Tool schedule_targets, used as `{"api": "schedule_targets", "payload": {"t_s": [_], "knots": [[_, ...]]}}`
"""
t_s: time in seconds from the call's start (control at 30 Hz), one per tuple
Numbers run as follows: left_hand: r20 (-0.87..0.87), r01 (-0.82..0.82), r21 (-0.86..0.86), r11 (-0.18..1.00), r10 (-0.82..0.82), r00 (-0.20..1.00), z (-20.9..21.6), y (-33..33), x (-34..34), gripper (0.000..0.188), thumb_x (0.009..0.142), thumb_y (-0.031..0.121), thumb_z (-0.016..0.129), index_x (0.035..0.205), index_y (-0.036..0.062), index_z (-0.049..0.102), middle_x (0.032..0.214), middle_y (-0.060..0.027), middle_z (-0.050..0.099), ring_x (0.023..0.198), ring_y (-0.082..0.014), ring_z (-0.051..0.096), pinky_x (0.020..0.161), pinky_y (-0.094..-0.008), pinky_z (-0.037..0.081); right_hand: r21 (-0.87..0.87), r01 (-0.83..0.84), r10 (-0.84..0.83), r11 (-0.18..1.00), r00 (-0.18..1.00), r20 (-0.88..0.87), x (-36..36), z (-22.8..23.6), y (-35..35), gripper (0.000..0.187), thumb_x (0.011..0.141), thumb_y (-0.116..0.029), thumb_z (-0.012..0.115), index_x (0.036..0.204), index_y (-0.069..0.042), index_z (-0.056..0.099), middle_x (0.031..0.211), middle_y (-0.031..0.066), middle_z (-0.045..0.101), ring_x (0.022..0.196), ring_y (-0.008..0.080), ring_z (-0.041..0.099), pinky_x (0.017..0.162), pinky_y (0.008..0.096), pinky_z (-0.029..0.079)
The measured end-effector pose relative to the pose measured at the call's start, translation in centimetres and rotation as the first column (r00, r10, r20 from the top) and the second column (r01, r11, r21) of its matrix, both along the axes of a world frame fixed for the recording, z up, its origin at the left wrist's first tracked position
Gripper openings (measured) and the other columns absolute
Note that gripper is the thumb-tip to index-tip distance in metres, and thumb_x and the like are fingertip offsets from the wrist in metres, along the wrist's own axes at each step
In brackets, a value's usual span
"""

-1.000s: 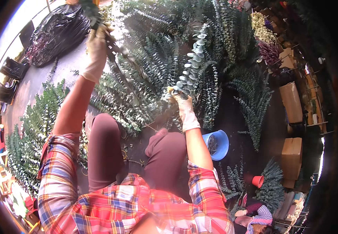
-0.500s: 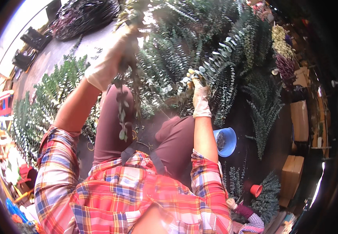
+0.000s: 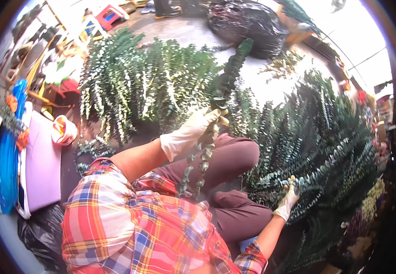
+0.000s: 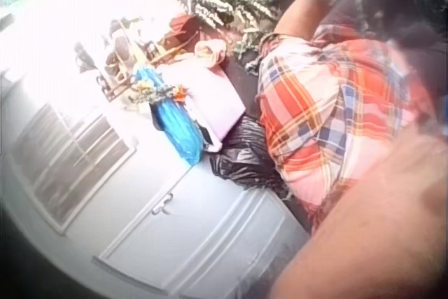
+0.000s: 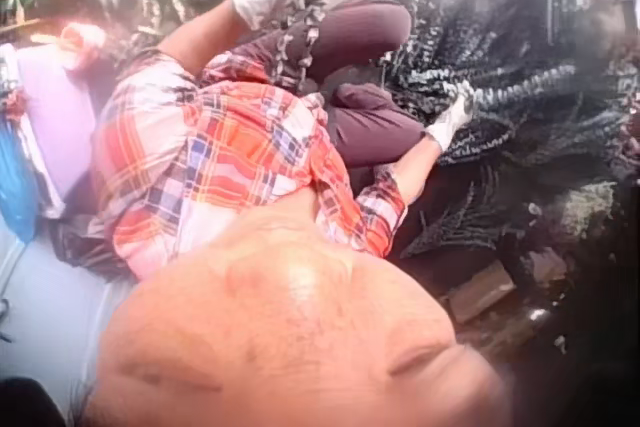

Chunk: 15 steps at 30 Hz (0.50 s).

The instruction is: The person sits on the floor and repeatedly picks up long strands of artificial greenery. They pull off sections of the leaves by hand and place the trimmed pieces into a blue bucket. The person continues this repetitive process throughout the clip.

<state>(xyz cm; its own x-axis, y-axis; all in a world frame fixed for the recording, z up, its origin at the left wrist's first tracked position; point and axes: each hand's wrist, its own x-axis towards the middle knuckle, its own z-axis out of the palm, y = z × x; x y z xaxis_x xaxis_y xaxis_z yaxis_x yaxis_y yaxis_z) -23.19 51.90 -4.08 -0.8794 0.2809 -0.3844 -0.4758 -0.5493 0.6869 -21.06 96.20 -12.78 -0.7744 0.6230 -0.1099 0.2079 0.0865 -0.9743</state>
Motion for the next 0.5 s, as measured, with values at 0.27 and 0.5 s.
{"api": "schedule_targets", "payload": {"t_s": [0.27, 0.5], "knots": [[-0.214, -0.485, -0.324, 0.812, 0.437, 0.874, -1.8, -11.3, -0.9, 0.024, 0.092, 0.017, 0.048, 0.112, 0.0060, 0.056, 0.085, -0.0030, 0.065, 0.052, -0.0020, 0.045, 0.046, -0.0157, 0.036, 0.072, -0.036, 0.022, 0.997, 0.982, 0.185, -0.3, -0.3, 0.7, 0.022, 0.086, -0.014, 0.059, 0.107, -0.009, 0.063, 0.094, 0.0005, 0.065, 0.059, 0.0028, 0.052, 0.049, 0.0155, 0.036], [-0.363, -0.314, -0.931, -0.185, 0.394, 0.844, -3.1, -41.0, -3.2, 0.037, 0.082, 0.033, 0.059, 0.107, 0.0063, 0.054, 0.094, -0.0054, 0.064, 0.073, -0.0137, 0.057, 0.064, -0.0279, 0.047, 0.014, -0.093, 0.091, 0.996, 0.990, 0.109, -0.9, -1.3, -0.5, 0.034, 0.084, -0.014, 0.062, 0.117, -0.009, 0.054, 0.098, 0.0022, 0.064, 0.064, 0.0043, 0.055, 0.050, 0.0152, 0.039]]}}
